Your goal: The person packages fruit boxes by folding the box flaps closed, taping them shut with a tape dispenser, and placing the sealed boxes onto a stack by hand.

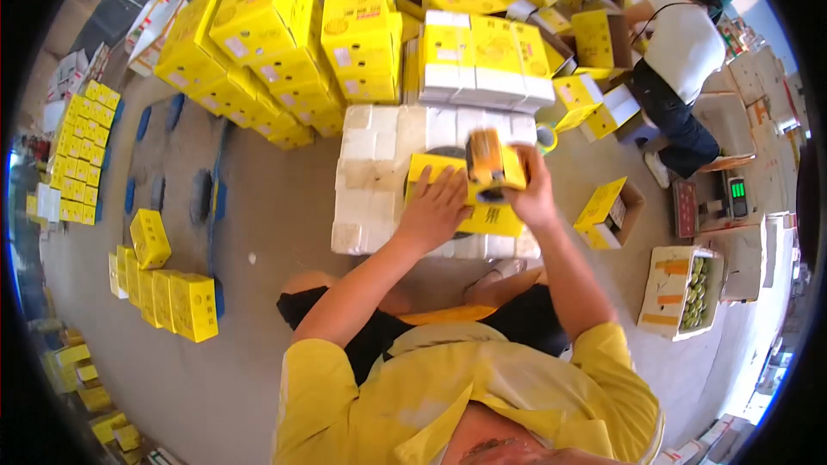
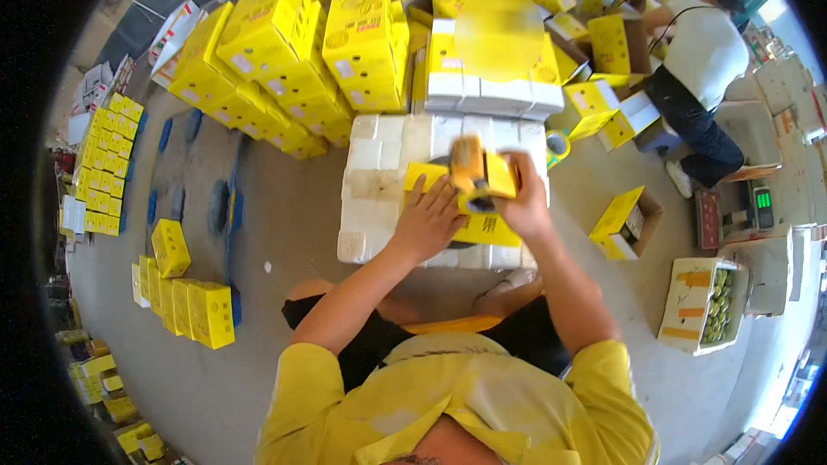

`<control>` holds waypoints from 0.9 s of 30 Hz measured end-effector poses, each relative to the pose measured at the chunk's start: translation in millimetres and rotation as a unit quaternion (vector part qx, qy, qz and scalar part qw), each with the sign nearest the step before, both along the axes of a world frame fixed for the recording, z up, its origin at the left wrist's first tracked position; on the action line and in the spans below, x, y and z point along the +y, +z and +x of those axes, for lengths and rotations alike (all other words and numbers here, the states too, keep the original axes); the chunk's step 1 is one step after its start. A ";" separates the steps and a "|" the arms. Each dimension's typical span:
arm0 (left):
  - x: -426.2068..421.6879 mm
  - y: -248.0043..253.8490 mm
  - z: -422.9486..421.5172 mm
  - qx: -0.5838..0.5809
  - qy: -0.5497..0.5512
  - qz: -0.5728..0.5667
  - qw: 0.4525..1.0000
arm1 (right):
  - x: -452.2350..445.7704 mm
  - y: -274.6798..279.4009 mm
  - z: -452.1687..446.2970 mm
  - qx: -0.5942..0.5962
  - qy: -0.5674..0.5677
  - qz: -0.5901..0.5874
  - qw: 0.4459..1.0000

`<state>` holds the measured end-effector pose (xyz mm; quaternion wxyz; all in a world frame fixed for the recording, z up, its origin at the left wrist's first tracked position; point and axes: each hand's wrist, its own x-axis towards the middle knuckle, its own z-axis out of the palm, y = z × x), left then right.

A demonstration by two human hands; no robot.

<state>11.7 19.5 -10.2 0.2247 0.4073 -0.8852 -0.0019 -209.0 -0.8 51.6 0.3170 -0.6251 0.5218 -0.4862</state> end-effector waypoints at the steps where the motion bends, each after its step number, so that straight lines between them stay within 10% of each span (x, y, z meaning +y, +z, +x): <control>1: 7.4 5.1 -6.0 0.000 -0.002 0.010 1.000 | -14.9 16.0 12.3 -0.001 0.053 -0.020 0.998; 4: 13.6 26.2 -12.7 0.003 0.011 0.126 0.992 | -47.7 98.9 83.2 -0.015 0.210 0.090 0.973; 6: 9.5 22.4 -13.8 -0.006 0.015 0.101 0.995 | -77.3 92.7 134.9 0.177 0.256 -0.061 0.949; 10: 5.1 9.5 -19.0 -0.091 0.015 0.261 0.961 | -96.7 62.8 243.5 0.474 0.401 0.028 0.784; 12: 7.5 7.6 -18.4 0.078 0.037 0.183 0.979 | -95.4 11.6 289.7 0.636 0.463 0.003 0.618; 15: 5.9 8.6 -8.3 0.043 0.010 0.100 0.994 | -76.5 -39.2 317.5 0.720 0.443 0.087 0.528; 18: 5.9 6.2 -19.5 0.164 0.049 0.279 0.945 | -89.3 -3.2 308.6 0.721 0.446 0.149 0.509; 20: 4.8 11.6 -9.1 -0.008 -0.002 0.199 0.980 | -93.4 94.5 283.0 0.729 0.452 0.097 0.504; 22: -3.9 36.6 -10.5 -0.149 -0.029 0.312 0.938 | -85.0 176.6 225.3 0.710 0.433 0.019 0.555; 23: 3.8 16.7 -6.0 -0.055 -0.029 0.153 0.986 | -79.1 209.8 196.9 0.699 0.386 0.038 0.601; 27: -0.6 13.9 -2.6 -0.030 -0.063 0.099 0.993 | -78.2 235.5 89.7 0.456 0.329 0.107 0.820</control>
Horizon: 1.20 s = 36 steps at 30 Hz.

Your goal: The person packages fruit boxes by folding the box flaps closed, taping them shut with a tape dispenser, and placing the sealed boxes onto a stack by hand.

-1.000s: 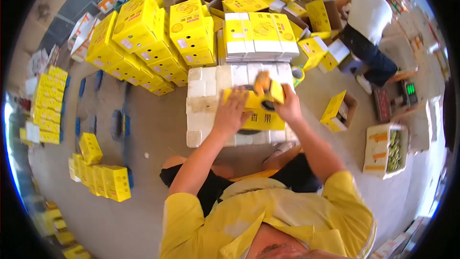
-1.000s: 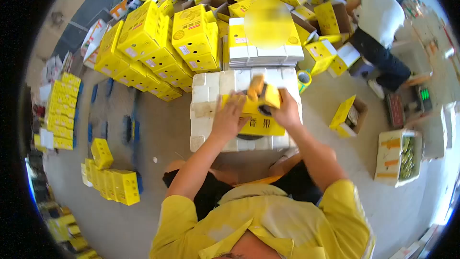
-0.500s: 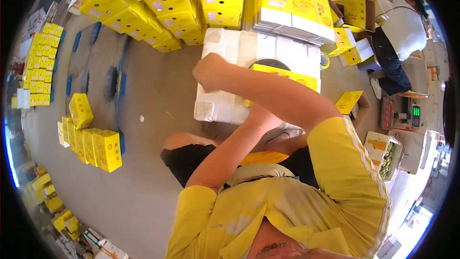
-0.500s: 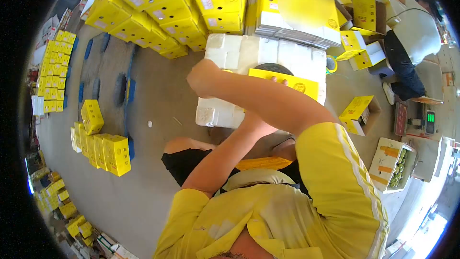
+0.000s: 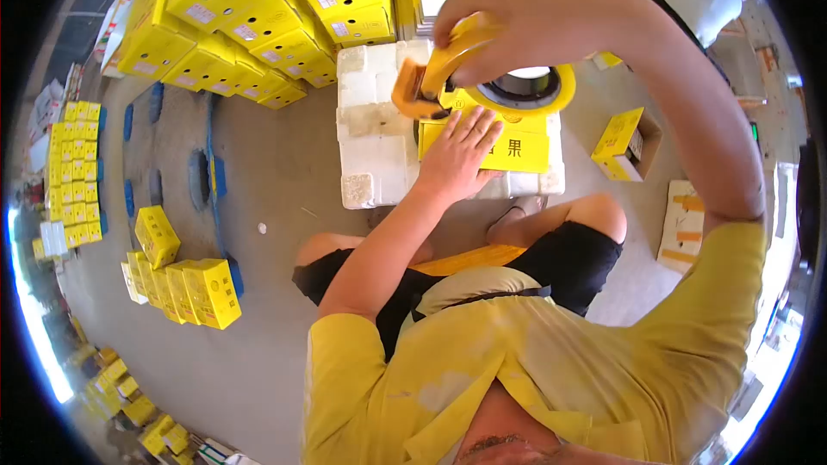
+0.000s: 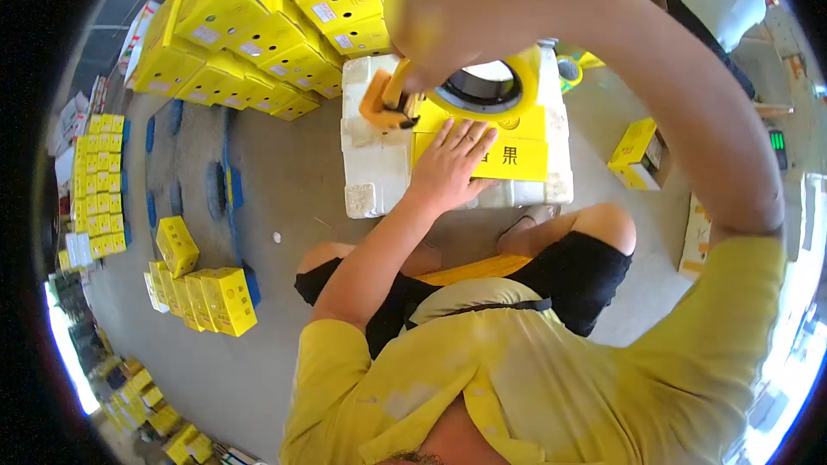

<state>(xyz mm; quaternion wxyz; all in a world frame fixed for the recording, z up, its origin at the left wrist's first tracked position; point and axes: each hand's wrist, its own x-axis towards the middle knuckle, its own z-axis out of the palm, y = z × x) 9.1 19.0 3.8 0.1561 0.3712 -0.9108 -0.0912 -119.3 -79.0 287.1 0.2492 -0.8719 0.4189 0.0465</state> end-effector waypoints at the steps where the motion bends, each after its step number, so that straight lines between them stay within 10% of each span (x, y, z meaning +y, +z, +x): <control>1: 1.0 -0.2 -0.5 -0.014 -0.009 -0.003 1.000 | 5.9 1.5 -11.5 -0.034 -0.038 0.000 0.999; 9: 9.1 15.5 -11.9 -0.084 0.027 0.047 0.995 | 2.9 -85.7 93.4 -0.082 0.041 -0.055 0.994; 14: 9.9 -15.8 -17.1 0.183 0.055 0.143 0.971 | 6.6 -180.1 206.0 0.177 0.158 -0.020 0.971; 19: 10.5 -18.6 -7.1 0.087 0.026 0.006 0.996 | 9.2 -283.2 241.1 0.375 0.100 0.024 0.921; 22: 14.5 -20.4 -18.0 0.217 0.135 0.191 0.948 | -17.9 -257.2 247.2 0.525 0.183 0.084 0.827; 25: 4.3 19.1 0.4 -0.056 -0.008 0.154 0.986 | -23.7 -155.9 204.2 0.398 0.198 0.025 0.896; 36: 16.1 -21.3 -0.6 -0.020 -0.010 -0.032 0.999 | 56.8 -65.1 -65.6 0.153 -0.004 0.005 0.988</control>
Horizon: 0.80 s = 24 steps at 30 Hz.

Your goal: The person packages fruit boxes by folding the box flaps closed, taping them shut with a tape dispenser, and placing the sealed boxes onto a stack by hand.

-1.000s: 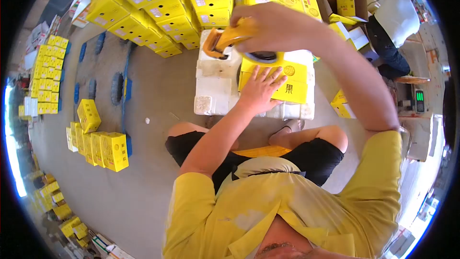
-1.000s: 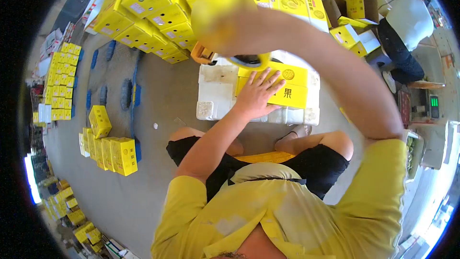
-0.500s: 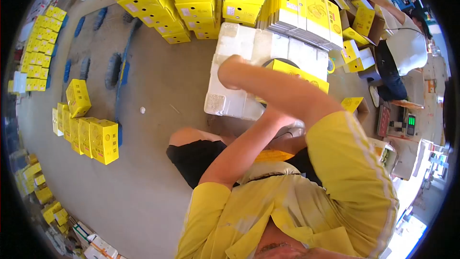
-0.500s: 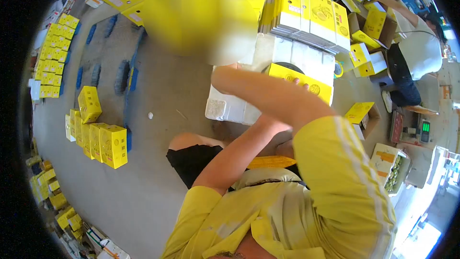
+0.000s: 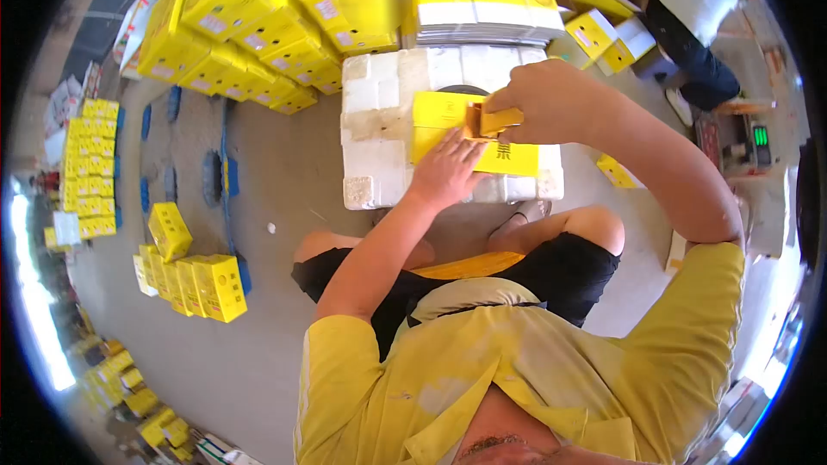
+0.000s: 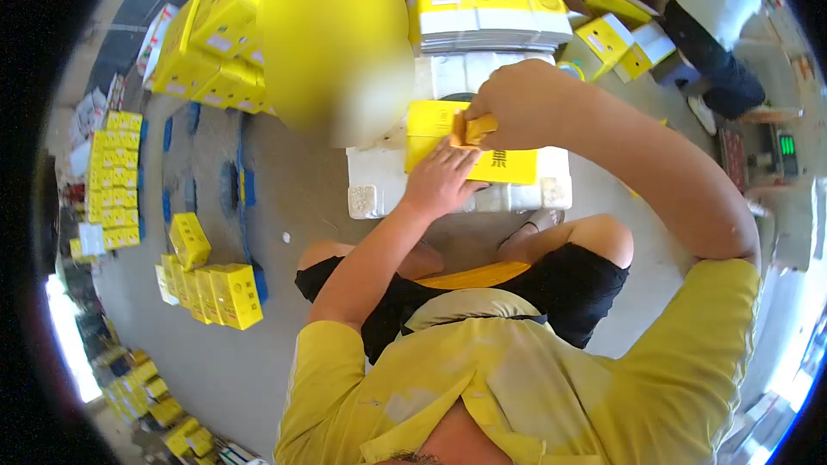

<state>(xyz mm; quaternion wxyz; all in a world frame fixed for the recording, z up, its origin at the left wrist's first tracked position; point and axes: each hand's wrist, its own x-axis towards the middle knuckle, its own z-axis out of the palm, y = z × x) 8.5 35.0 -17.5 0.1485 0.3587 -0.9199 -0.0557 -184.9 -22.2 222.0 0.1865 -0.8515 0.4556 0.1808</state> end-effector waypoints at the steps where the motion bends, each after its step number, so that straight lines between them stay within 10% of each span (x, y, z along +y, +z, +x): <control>1: 0.9 2.4 -1.0 0.008 0.009 -0.007 1.000 | 7.9 -5.9 -16.6 -0.048 0.002 -0.038 0.998; 10: -4.6 -1.0 -2.0 0.055 -0.044 -0.110 0.991 | 78.0 -139.0 -226.4 -0.220 -0.106 -0.133 0.961; 16: 0.0 -3.5 -18.3 0.097 -0.029 -0.133 0.986 | 4.8 -248.4 -123.7 -0.059 -0.019 -0.168 0.984; 24: 37.3 11.7 -84.5 0.291 -0.045 0.050 0.954 | -63.5 -80.0 -108.7 -0.022 -0.165 -0.088 0.982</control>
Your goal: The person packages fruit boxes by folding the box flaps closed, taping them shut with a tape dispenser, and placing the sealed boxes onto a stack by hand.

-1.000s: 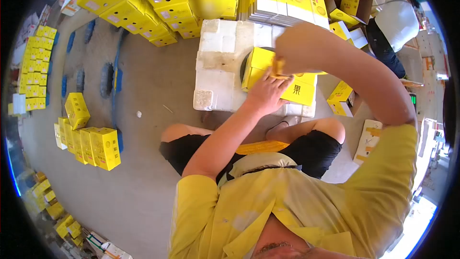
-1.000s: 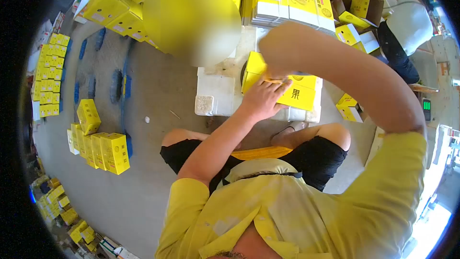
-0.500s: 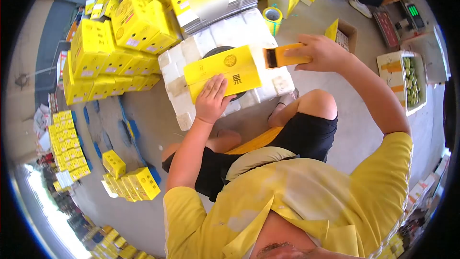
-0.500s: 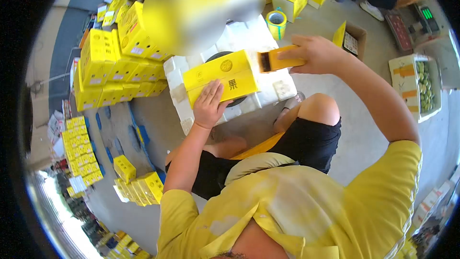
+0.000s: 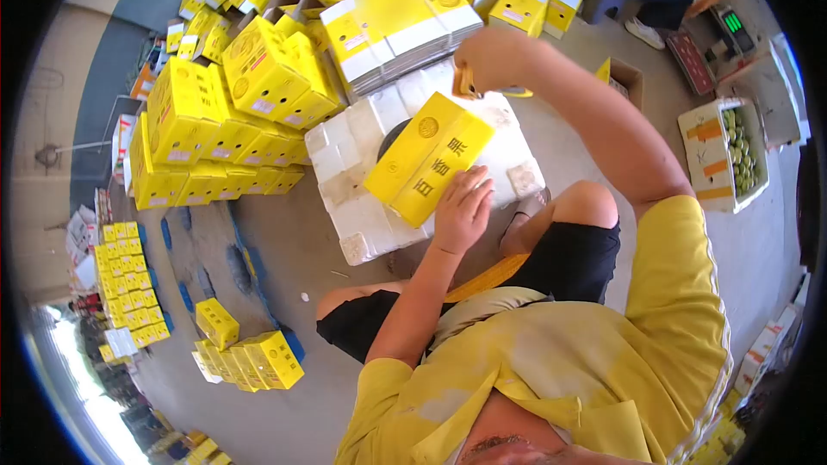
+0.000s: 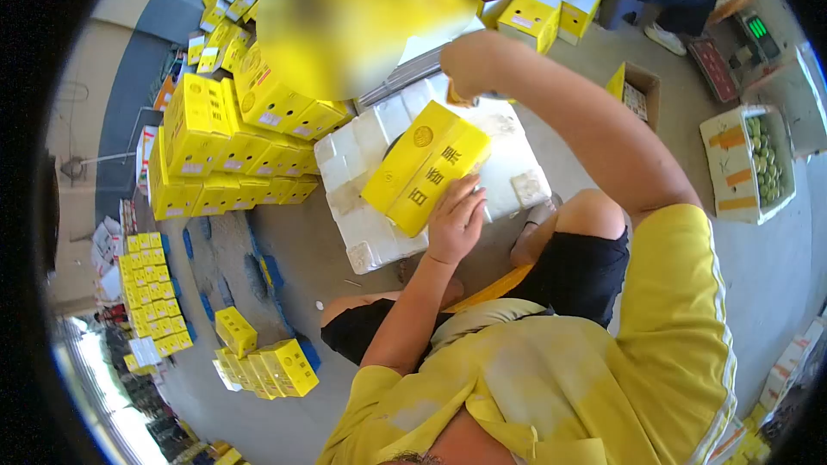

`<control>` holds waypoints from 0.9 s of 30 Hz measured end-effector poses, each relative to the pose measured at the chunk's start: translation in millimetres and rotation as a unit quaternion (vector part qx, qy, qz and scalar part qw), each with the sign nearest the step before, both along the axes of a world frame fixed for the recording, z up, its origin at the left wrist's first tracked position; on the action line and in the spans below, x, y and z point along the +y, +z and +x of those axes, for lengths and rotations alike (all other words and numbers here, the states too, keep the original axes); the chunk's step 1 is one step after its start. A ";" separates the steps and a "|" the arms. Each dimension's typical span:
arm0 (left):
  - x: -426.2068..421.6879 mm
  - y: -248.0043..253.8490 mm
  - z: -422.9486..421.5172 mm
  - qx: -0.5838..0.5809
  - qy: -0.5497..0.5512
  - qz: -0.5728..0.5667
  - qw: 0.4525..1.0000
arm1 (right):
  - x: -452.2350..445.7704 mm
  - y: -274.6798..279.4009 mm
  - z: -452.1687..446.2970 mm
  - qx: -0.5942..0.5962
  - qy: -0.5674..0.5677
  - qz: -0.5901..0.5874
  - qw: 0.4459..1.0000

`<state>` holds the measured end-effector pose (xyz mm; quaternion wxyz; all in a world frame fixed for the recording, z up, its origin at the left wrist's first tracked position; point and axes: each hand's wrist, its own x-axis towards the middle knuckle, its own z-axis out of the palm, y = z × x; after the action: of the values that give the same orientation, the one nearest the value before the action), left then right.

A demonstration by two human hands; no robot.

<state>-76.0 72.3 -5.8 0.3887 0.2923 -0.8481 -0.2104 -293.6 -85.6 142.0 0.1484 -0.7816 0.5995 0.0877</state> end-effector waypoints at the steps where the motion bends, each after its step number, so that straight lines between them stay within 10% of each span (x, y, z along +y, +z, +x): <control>1: -0.2 2.6 7.1 0.000 -0.004 0.008 1.000 | -7.4 19.3 12.2 -0.010 -0.009 -0.020 1.000; 5: -23.6 24.1 76.0 -0.097 0.055 -0.020 0.994 | -36.7 52.4 111.6 -0.091 0.011 -0.111 0.990; 15: -42.6 3.9 121.7 -0.202 0.010 0.010 0.979 | -112.7 -93.0 308.7 0.283 0.121 0.273 0.911; 22: -35.7 -5.5 110.1 -0.203 0.065 -0.024 0.977 | -66.5 54.0 226.6 0.153 0.100 0.183 0.966; 27: -31.4 -5.0 102.2 -0.192 0.073 -0.010 0.979 | 72.6 40.7 66.2 0.082 -0.011 0.165 0.983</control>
<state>26.2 40.9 -10.8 0.2357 0.3846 -0.8854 -0.1125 -227.3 -13.0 182.8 0.2268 -0.7302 0.5951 0.2476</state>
